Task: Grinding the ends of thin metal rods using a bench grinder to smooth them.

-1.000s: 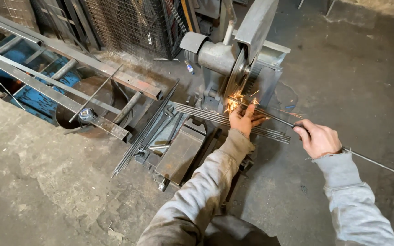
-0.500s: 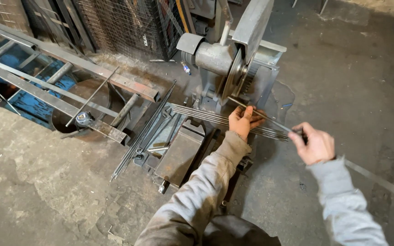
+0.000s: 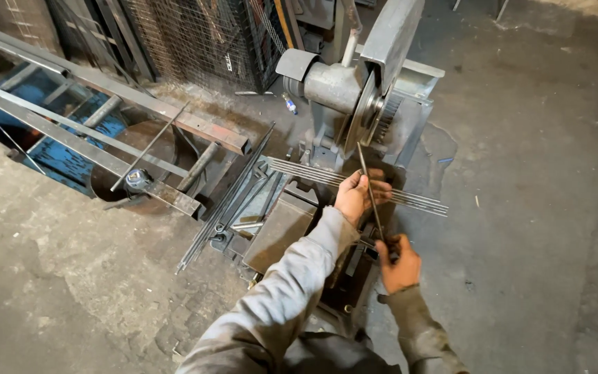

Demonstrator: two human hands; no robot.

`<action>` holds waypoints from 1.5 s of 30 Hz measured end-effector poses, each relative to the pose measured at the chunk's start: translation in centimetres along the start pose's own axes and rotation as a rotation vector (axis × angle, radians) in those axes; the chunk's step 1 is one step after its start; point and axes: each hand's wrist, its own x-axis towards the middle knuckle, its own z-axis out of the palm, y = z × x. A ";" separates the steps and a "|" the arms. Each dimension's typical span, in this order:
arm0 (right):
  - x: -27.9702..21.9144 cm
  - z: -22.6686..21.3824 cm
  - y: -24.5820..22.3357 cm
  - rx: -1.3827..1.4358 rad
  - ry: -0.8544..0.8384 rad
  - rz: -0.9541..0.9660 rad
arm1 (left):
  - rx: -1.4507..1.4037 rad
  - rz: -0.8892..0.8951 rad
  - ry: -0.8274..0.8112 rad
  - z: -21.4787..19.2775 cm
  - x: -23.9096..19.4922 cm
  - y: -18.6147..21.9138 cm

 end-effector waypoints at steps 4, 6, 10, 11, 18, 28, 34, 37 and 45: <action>-0.7 2.6 0.0 0.078 0.018 0.064 | 0.060 -0.073 -0.001 -0.9 -1.1 2.1; -1.1 3.7 0.4 0.256 -0.066 0.215 | 0.131 -0.026 0.004 -2.7 -0.6 1.4; -1.5 5.0 1.8 0.508 -0.131 0.245 | 0.144 0.066 -0.002 -2.5 -1.2 1.9; -1.6 5.1 1.9 0.551 -0.149 0.243 | 0.153 0.074 0.071 -2.2 -1.2 2.0; -2.1 5.1 1.2 0.421 -0.005 0.134 | 0.377 0.384 0.319 -3.1 0.5 0.0; -0.3 0.9 6.0 0.827 -0.426 0.476 | 0.219 0.052 0.084 -0.2 -2.3 1.0; 4.2 -9.8 -0.4 -0.153 -0.209 0.010 | 0.199 0.073 0.181 4.2 -2.9 -1.4; 6.3 -13.8 -2.1 -0.493 -0.140 -0.031 | 0.006 0.173 0.133 8.6 -3.8 -1.0; 8.4 -21.9 1.0 -0.556 0.332 -0.430 | 0.693 0.347 -0.445 21.9 -11.3 2.7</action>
